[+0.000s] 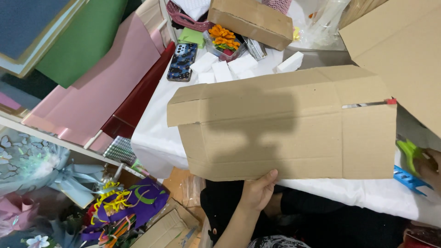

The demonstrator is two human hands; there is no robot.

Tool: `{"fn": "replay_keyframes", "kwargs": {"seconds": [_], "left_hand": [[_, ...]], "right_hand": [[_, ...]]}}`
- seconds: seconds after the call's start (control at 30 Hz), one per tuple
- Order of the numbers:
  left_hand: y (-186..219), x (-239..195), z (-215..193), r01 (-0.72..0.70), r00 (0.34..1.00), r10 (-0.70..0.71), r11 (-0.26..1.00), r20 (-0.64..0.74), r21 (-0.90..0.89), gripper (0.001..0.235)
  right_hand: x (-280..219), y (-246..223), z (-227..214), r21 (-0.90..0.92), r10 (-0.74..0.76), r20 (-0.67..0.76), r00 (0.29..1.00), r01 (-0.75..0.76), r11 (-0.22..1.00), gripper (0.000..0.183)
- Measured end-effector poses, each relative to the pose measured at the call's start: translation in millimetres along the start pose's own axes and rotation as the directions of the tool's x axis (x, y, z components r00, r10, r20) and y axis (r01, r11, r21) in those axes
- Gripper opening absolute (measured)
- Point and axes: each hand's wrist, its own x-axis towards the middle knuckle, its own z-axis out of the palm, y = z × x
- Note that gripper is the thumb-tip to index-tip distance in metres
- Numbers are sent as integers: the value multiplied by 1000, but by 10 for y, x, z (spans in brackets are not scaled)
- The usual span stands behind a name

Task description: The person uses a utility knife and scissors to cut and trim a flat cardboard sheet, then folds it into a small rectangular box. They place a white foam block inside the box to test the fit. The workspace contains craft supplies and tools.

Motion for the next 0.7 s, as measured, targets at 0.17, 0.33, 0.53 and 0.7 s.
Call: {"fn": "replay_keyframes", "kwargs": {"seconds": [0.17,0.33,0.53,0.7], "left_hand": [[-130,98,8,12,998,-16,998,-60,-54,45],[-85,110,264,104,977,-114,992,-179,-67,24],[-134,165,324,69,985,-83,993,-150,-96,16],[-135,173,327,47,985,-57,997,-160,-67,24]], "right_hand": [[28,-597,-698,15,-138,-284,949,148,989,44],[98,-1736,-1820,-409,-155,-212,965,57,911,73],[67,-1785,-1827,-201,219,233,948,-173,964,83],[340,123,-728,293,80,948,307,-945,144,47]]}}
